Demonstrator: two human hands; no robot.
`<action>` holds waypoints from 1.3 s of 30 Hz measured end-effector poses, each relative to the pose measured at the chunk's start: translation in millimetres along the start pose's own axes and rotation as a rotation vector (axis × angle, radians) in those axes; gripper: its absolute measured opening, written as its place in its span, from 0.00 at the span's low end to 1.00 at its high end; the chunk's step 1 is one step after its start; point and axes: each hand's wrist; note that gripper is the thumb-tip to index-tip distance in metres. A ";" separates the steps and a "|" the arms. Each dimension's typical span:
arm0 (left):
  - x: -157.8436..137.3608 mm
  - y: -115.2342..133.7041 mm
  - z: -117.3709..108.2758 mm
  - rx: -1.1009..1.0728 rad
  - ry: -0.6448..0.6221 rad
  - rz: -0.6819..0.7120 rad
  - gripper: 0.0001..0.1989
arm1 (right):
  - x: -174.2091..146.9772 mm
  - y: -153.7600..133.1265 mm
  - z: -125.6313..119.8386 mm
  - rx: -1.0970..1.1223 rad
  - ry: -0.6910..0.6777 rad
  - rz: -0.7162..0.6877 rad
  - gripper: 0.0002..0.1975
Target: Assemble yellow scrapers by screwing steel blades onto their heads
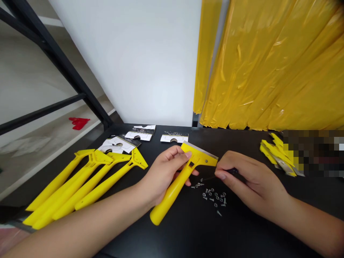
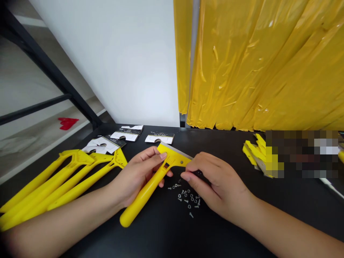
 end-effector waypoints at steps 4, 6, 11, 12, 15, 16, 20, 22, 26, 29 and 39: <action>-0.8 0.1 -0.4 0.001 0.007 -0.011 0.15 | 0.8 0.2 -0.2 -0.001 -0.006 -0.009 0.06; -1.2 0.2 -0.4 0.005 0.007 -0.012 0.15 | 1.4 -0.6 -0.6 -0.001 -0.004 -0.013 0.06; -0.9 0.2 0.0 0.008 0.015 -0.006 0.15 | 1.7 -4.7 -3.8 -0.005 -0.005 -0.013 0.06; -0.6 0.0 -0.2 0.006 0.016 -0.004 0.15 | 1.7 -5.5 -4.4 -0.003 -0.009 -0.011 0.06; 0.2 -1.3 -1.2 0.001 0.023 -0.001 0.15 | 1.9 -6.7 -5.5 0.002 -0.016 -0.010 0.06; 0.5 -1.8 -1.6 -0.001 0.028 -0.002 0.16 | 2.1 -6.8 -5.7 0.001 -0.014 -0.011 0.06; 1.3 -3.2 -2.4 -0.003 0.033 -0.001 0.17 | 3.8 -7.1 -6.5 -0.014 -0.004 -0.023 0.06; 1.4 -3.3 -2.1 0.000 0.031 -0.001 0.17 | 5.0 -7.8 -7.3 -0.021 0.006 -0.030 0.06; 1.4 -2.7 -1.4 0.009 0.029 0.000 0.17 | 6.3 -9.1 -9.1 -0.014 0.026 -0.022 0.07; 1.2 -2.1 -0.9 0.013 0.031 0.006 0.16 | 6.0 -8.2 -9.4 -0.006 0.026 -0.010 0.07; 1.5 -2.7 -0.8 0.014 0.037 -0.002 0.18 | 3.7 -4.4 -7.7 0.006 0.033 -0.019 0.07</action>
Point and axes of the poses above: each hand's wrist, its own x-axis towards the middle knuckle, its own z-axis out of the palm, y = z × x, and after that the axes turned 14 degrees about x, right-handed
